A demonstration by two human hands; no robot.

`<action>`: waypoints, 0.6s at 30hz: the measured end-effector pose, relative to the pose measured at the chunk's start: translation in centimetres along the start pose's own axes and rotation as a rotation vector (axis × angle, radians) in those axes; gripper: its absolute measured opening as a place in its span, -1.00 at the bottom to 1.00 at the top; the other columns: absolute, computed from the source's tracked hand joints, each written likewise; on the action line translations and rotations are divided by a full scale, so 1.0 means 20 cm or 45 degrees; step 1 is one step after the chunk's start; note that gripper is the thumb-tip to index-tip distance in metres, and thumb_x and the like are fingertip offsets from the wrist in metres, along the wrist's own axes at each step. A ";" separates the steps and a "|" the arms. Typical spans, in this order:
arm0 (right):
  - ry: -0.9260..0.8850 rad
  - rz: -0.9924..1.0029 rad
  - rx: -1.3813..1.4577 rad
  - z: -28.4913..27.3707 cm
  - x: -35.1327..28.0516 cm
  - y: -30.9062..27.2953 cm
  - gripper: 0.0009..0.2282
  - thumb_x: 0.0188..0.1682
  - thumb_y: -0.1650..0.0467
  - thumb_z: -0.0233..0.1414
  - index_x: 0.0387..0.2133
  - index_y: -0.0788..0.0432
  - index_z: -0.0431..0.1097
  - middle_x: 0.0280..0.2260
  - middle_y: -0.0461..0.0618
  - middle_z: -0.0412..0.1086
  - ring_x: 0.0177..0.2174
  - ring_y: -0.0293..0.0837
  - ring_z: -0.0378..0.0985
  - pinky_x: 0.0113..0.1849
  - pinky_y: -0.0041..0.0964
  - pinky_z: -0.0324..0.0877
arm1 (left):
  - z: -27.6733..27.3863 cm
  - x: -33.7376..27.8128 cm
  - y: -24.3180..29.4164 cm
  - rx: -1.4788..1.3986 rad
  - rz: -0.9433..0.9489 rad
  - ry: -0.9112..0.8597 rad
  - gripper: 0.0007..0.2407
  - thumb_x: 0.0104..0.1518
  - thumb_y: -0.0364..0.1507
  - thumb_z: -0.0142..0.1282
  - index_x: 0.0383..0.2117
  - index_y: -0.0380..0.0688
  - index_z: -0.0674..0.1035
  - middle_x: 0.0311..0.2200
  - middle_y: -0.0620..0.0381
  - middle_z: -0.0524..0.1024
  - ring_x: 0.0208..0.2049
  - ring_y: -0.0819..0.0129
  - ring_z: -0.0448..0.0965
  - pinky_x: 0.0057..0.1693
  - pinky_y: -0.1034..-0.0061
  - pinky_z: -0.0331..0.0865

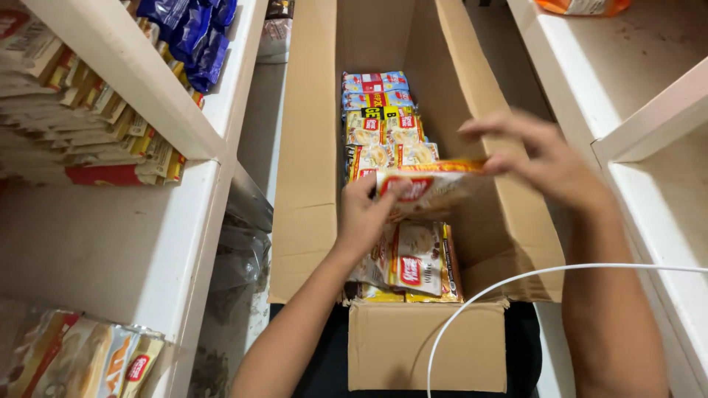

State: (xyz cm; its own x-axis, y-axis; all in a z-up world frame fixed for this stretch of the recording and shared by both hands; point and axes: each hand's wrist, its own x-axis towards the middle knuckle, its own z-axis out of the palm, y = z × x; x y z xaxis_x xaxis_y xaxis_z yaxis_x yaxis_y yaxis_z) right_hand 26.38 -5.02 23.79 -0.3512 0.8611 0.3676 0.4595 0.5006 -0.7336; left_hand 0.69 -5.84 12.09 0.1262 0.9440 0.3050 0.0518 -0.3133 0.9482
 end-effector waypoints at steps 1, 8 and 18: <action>-0.088 0.047 -0.071 0.06 -0.01 -0.01 -0.58 -0.09 0.44 0.18 0.09 0.18 0.39 0.09 -0.03 0.39 0.12 -0.13 0.43 0.05 -0.21 0.45 | 0.00 0.02 -0.02 -0.147 -0.033 0.017 -0.83 0.19 -0.39 0.26 -0.24 -0.25 0.70 -0.37 0.15 0.70 -0.35 0.60 0.62 -0.19 0.59 0.51; 0.061 -0.031 0.351 0.10 -0.01 0.20 -0.24 -0.26 0.33 0.39 0.27 0.12 0.20 0.22 0.08 0.31 0.21 -0.06 0.40 0.13 -0.21 0.45 | -0.05 0.17 0.07 -0.146 0.313 0.000 -0.80 0.26 -0.37 0.25 -0.17 -0.28 0.69 -0.27 0.13 0.70 -0.23 0.53 0.62 -0.05 0.55 0.52; 0.452 -0.064 0.578 0.12 0.14 0.22 -0.69 0.00 0.53 0.26 0.00 0.32 0.42 -0.01 0.05 0.53 -0.02 -0.15 0.59 0.14 -0.15 0.52 | -0.18 0.52 0.58 -0.478 0.589 0.088 -0.78 0.32 -0.34 0.29 -0.22 -0.32 0.65 -0.37 0.16 0.68 -0.38 0.59 0.63 -0.18 0.66 0.51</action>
State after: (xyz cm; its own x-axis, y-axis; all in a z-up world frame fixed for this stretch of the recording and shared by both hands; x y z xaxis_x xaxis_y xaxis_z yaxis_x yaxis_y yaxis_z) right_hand 25.44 -0.73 20.20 -0.0321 0.8536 0.5199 0.0259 0.5207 -0.8533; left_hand -0.97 0.77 26.64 -0.0130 0.7268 0.6867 -0.3485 -0.6470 0.6782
